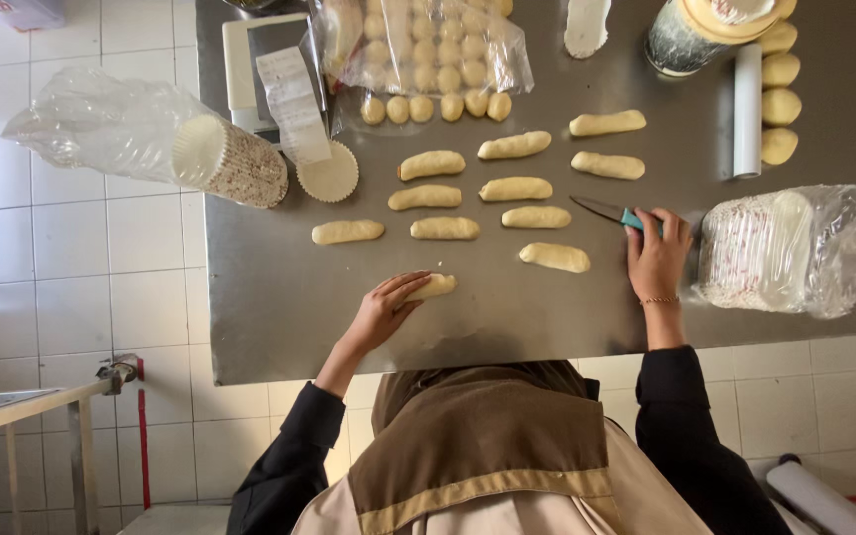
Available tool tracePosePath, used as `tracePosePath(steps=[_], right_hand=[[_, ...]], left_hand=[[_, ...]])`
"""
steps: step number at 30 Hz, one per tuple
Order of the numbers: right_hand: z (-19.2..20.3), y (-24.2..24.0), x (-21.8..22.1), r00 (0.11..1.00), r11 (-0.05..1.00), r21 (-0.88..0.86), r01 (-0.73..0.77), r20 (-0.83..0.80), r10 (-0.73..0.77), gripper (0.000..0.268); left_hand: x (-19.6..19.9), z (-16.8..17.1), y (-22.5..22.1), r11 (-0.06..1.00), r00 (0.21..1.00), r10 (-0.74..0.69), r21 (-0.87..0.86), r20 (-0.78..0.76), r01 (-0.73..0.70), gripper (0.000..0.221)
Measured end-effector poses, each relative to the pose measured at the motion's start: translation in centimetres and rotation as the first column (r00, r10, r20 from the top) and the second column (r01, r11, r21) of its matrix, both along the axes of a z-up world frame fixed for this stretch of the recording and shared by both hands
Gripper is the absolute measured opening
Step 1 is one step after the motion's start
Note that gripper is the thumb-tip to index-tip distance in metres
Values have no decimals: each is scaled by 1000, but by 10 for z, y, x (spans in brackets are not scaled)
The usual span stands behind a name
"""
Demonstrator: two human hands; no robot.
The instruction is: The person uses a knife to make diagonal scores across several long pieces of dough on a metal table and then folds a scored dough piece into a circular flower shape.
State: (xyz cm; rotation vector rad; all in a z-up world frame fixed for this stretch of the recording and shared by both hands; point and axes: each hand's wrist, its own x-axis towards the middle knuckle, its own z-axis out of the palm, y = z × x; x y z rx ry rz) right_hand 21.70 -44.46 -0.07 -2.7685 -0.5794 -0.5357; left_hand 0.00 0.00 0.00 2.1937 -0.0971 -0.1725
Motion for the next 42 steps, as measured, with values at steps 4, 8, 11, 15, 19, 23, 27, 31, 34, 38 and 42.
tracePosePath(steps=[4, 8, 11, 15, 19, 23, 27, 31, 34, 38, 42], right_hand=[[-2, 3, -11, 998, 998, -29, -61, -13, 60, 21], [5, 42, -85, 972, 843, 491, 219, -188, -143, 19], [2, 98, -171, 874, 409, 801, 437, -486, 18, 34], [-16, 168, -264, 804, 476, 729, 492, -590, 74, 32], [-4, 222, -308, 807, 622, 633, 462, -591, 2, 39], [36, 255, -319, 930, 837, 488, 246, -362, -62, 44], [44, 255, -316, 952, 891, 410, 194, -298, -70, 54], [26, 254, -300, 852, 924, 260, 279, -510, -114, 50], [29, 260, -297, 964, 915, 387, 116, -266, -10, 56], [40, 268, -289, 943, 945, 290, 152, -330, -50, 53], [45, 274, -283, 936, 979, 151, 138, -342, -79, 60]], left_hand=[[9, 49, 7, 992, 987, -103, 89, 125, 92, 52], [41, 64, 19, 902, 904, -282, 410, 322, 135, 58], [58, 48, 14, 881, 846, -442, -31, 299, 472, 52], [71, 25, 12, 842, 837, -537, -5, 108, 540, 55], [78, 28, 41, 694, 823, -567, -527, 18, 490, 55], [81, 27, 41, 524, 754, -651, -665, 90, 532, 58], [78, 39, 47, 544, 750, -657, -639, 79, 544, 62], [107, 50, 51, 597, 633, -765, -241, 115, 765, 109], [116, 52, 48, 498, 484, -860, 52, 164, 866, 132], [129, 64, 45, 437, 437, -897, -10, 63, 899, 151], [132, 74, 44, 421, 422, -906, 20, -36, 907, 150]])
